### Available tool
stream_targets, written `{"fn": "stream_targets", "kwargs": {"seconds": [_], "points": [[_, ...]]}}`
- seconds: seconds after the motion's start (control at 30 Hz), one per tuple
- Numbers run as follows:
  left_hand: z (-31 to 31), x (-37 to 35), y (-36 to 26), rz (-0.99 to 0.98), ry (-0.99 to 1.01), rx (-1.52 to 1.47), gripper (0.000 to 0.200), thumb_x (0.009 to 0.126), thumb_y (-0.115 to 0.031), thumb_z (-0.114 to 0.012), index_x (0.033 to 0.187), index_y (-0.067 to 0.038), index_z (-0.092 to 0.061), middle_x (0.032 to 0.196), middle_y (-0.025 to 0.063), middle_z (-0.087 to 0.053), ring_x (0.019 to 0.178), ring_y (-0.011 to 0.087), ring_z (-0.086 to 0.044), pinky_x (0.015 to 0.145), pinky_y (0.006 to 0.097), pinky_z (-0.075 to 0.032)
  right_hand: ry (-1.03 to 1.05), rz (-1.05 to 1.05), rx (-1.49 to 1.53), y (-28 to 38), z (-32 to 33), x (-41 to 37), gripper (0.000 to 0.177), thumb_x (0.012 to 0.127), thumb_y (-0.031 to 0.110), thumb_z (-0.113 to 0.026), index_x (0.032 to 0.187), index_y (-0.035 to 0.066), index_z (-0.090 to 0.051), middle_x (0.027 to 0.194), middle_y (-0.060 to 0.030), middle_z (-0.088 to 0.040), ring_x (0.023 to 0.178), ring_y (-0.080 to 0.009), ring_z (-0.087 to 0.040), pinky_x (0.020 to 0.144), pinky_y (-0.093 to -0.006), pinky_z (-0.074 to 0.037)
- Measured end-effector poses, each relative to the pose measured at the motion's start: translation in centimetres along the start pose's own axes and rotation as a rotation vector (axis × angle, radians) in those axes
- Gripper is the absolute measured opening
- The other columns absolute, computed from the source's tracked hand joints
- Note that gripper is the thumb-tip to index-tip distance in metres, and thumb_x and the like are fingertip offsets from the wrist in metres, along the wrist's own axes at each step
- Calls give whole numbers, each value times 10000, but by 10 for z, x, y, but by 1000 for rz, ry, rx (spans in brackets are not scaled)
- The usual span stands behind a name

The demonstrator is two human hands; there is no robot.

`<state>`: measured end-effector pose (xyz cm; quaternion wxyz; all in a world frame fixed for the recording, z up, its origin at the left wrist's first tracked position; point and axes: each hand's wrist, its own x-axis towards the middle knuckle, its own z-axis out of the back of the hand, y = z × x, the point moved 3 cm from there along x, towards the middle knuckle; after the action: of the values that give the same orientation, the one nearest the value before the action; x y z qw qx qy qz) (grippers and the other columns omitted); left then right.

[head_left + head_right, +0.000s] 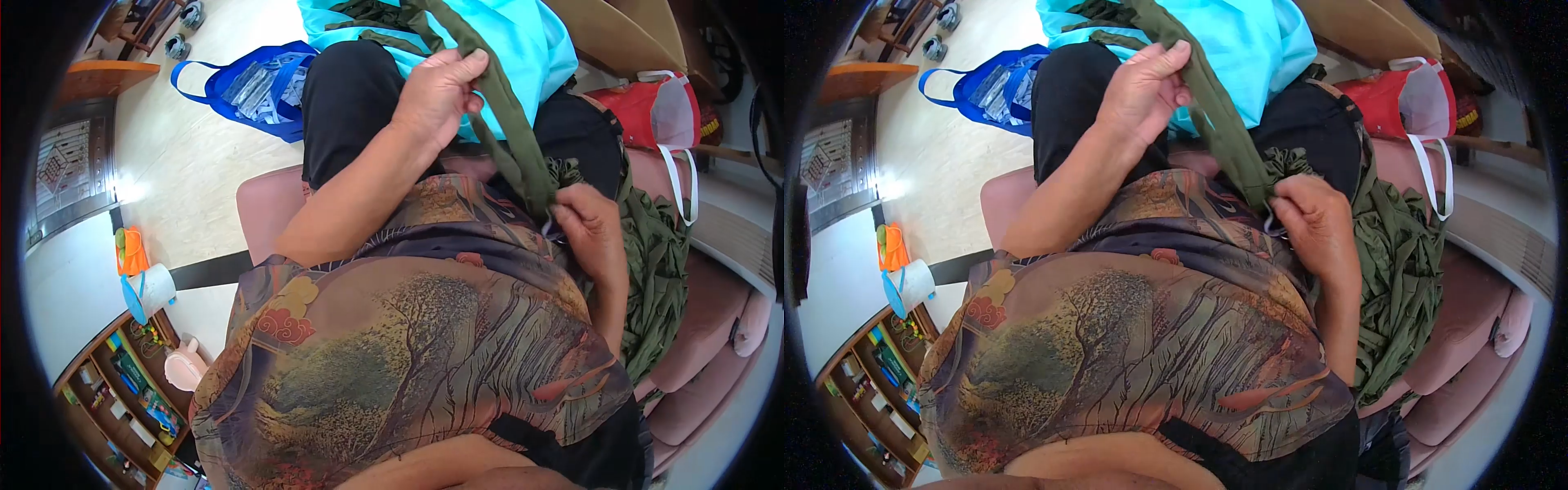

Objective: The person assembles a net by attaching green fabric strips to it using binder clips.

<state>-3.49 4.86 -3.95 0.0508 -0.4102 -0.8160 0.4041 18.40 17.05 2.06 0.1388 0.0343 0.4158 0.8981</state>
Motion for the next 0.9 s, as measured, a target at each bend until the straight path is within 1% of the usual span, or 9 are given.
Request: {"fn": "stream_targets", "kwargs": {"seconds": [0.17, 0.27, 0.3, 0.37, 0.5, 0.6, 0.7, 0.8, 0.9], "points": [[-27, -9, 15, 40, 108, 201, 173, 923, -217, -648, 906, -45, -654, 796, 9, -654, 668, 77, -561, 573, 225, -407, -227, -67, 234, 20, 13, 28, 260, 911, 91, -600, 1145, -22, -578, 1022, -73, -674, 916, -122, -609, 798, -263, -480], [-63, -29, 10, 58, 145, 274, 201, 901, -241, -684, 868, -42, -684, 749, -8, -624, 625, 63, -530, 567, 212, -419, -128, -178, 543, 27, 0, 52, 258, 903, 75, -606, 1137, -30, -577, 977, -71, -664, 852, -118, -613, 774, -253, -481], [-68, -30, 7, 38, 174, 334, 209, 902, -248, -684, 864, -42, -683, 735, -11, -613, 619, 58, -523, 561, 208, -418, -164, -151, 670, 31, -4, 58, 223, 900, 57, -603, 1107, -26, -596, 888, -37, -654, 775, -88, -594, 725, -225, -469], [-72, -28, 1, -37, 154, 398, 243, 906, -269, -678, 847, -34, -673, 681, -17, -582, 578, 52, -504, 528, 205, -412, -199, -171, 658, 24, 7, 59, 202, 905, 57, -601, 1093, -16, -606, 839, -18, -642, 745, -74, -578, 692, -210, -455], [-17, -2, 21, -196, -76, 1043, 347, 861, -362, -703, 849, -18, -662, 633, -5, -553, 499, 86, -484, 456, 251, -397, -314, -148, 695, 21, 33, 48, 174, 919, 87, -628, 1066, -5, -622, 788, -25, -639, 708, -74, -565, 643, -204, -441], [-6, -2, 57, 338, 132, 1200, 366, 846, -382, -711, 862, -20, -663, 613, -3, -538, 484, 96, -486, 432, 271, -381, -382, -78, 732, 31, 46, 40, 180, 919, 107, -646, 1058, -4, -623, 790, -47, -644, 697, -97, -568, 638, -214, -443], [-28, -12, 70, 563, 220, 850, 328, 857, -348, -700, 865, -23, -666, 603, -5, -536, 463, 103, -494, 411, 267, -377, -422, 2, 819, 42, 55, 31, 215, 922, 97, -637, 1104, -15, -612, 819, -77, -643, 695, -124, -574, 634, -233, -444], [-41, 6, 52, 255, 107, 629, 280, 861, -308, -695, 860, -29, -669, 624, 16, -558, 464, 112, -514, 402, 258, -384, -560, 72, 781, 65, 69, 21, 251, 931, 93, -618, 1149, -29, -590, 812, -79, -634, 696, -129, -573, 631, -242, -441], [-59, 32, -1, -116, 91, 434, 222, 854, -243, -693, 841, -25, -649, 698, 41, -613, 529, 121, -563, 426, 247, -404, -511, 265, 795, 73, 95, 14, 259, 953, 86, -576, 1177, -44, -565, 816, -102, -595, 714, -158, -536, 636, -293, -435]]}}
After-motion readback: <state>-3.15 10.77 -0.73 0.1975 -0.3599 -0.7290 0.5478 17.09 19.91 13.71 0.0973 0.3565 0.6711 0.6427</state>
